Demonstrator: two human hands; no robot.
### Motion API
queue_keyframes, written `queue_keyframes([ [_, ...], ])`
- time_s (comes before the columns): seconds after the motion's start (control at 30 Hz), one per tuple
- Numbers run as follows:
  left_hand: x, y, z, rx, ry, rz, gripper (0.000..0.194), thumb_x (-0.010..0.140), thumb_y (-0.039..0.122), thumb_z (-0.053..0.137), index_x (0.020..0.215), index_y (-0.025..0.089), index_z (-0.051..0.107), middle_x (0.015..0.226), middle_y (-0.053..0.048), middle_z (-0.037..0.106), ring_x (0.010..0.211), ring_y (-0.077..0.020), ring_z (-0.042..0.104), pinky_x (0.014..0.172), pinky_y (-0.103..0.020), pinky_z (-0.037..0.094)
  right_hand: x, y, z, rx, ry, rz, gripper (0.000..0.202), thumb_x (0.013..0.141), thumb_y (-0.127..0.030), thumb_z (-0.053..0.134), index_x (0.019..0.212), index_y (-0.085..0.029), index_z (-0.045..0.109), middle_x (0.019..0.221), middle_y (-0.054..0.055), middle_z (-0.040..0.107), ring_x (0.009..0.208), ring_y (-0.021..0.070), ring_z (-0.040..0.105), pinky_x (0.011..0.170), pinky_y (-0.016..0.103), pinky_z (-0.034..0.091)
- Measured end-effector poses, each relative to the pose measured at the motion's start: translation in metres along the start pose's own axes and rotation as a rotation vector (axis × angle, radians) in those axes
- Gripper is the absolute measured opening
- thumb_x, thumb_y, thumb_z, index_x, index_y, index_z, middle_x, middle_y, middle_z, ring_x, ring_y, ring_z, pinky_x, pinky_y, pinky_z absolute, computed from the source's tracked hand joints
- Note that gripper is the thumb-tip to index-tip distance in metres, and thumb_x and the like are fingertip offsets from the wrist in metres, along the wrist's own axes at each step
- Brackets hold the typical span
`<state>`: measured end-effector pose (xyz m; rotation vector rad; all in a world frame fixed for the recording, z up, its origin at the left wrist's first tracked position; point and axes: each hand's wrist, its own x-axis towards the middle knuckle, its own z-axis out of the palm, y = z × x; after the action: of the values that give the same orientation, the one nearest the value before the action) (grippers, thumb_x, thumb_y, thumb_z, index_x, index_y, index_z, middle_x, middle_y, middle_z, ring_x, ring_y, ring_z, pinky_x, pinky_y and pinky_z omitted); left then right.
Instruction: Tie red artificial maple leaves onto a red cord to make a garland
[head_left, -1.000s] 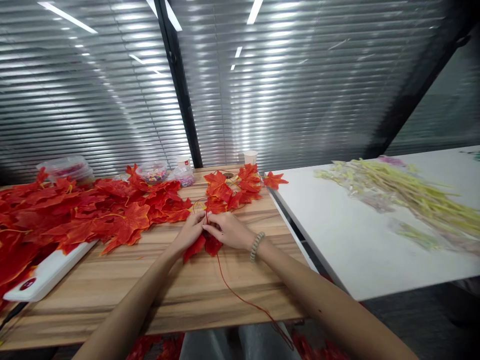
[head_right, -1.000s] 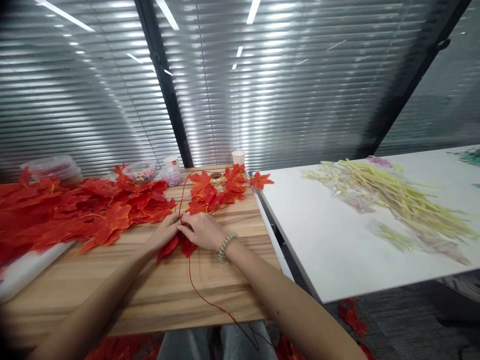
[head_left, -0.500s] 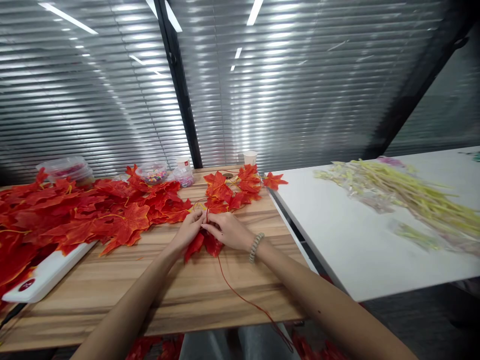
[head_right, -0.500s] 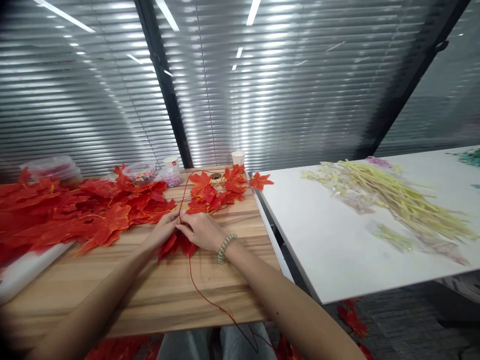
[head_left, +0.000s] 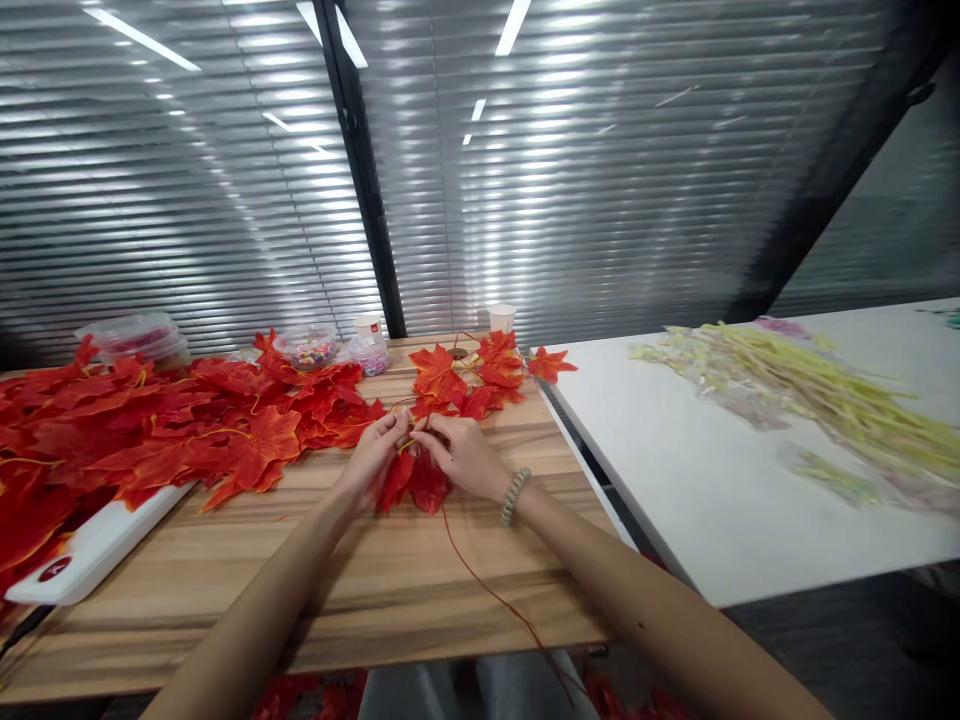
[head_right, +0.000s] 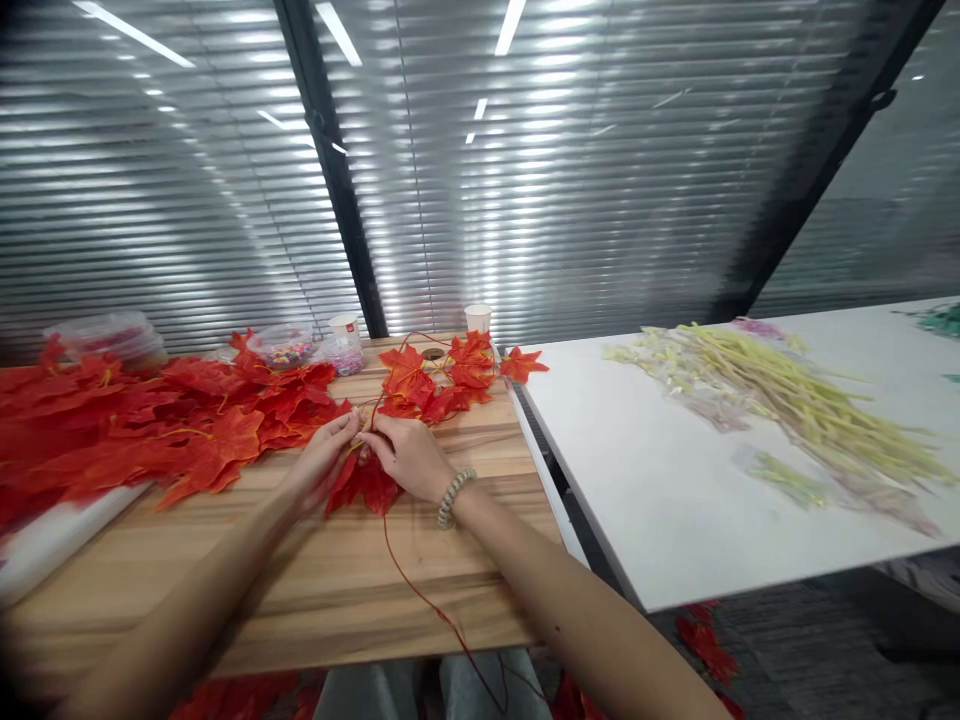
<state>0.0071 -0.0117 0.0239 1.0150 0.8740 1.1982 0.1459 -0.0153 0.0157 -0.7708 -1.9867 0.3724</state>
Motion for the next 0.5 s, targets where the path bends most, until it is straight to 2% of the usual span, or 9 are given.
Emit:
queue_keyframes([
  [0.1, 0.0007, -0.0004, -0.0018, -0.033, -0.012, -0.031, 0.028, 0.06, 0.032, 0.073, 0.075, 0.013, 0.058, 0.066, 0.001, 0.059, 0.057, -0.0079, 0.053, 0.057, -0.018, 0.043, 0.0005, 0.0018, 0.0006, -0.001, 0.073, 0.035, 0.015, 0.086, -0.022, 0.045, 0.079, -0.015, 0.056, 0.074, 0.003, 0.062, 0.065, 0.0126, 0.055, 0.064, 0.021, 0.039],
  [0.23, 0.0009, -0.0024, -0.0057, -0.027, -0.061, -0.071, 0.029, 0.063, 0.035, 0.071, 0.079, 0.014, 0.06, 0.065, 0.001, 0.059, 0.058, -0.009, 0.055, 0.06, -0.019, 0.044, 0.0021, 0.0033, -0.0009, 0.036, 0.14, 0.062, 0.015, 0.086, -0.022, 0.045, 0.081, -0.016, 0.057, 0.075, 0.003, 0.062, 0.067, 0.0125, 0.056, 0.066, 0.021, 0.04],
  [0.37, -0.0001, -0.0021, -0.0075, -0.009, -0.129, -0.075, 0.03, 0.063, 0.036, 0.071, 0.08, 0.014, 0.06, 0.064, 0.001, 0.06, 0.053, -0.0076, 0.053, 0.054, -0.017, 0.043, 0.0031, 0.0031, -0.0038, 0.031, 0.154, 0.083, 0.014, 0.086, -0.021, 0.045, 0.079, -0.016, 0.057, 0.073, 0.002, 0.062, 0.065, 0.0123, 0.056, 0.064, 0.021, 0.04],
  [0.5, -0.0005, -0.0011, -0.0075, 0.0, -0.119, -0.088, 0.032, 0.056, 0.025, 0.077, 0.082, 0.012, 0.063, 0.07, -0.001, 0.063, 0.063, -0.0088, 0.058, 0.063, -0.017, 0.045, 0.0028, 0.0024, -0.0048, 0.046, 0.141, 0.097, 0.013, 0.085, -0.021, 0.047, 0.079, -0.015, 0.057, 0.073, 0.002, 0.062, 0.066, 0.0121, 0.056, 0.065, 0.021, 0.04],
])
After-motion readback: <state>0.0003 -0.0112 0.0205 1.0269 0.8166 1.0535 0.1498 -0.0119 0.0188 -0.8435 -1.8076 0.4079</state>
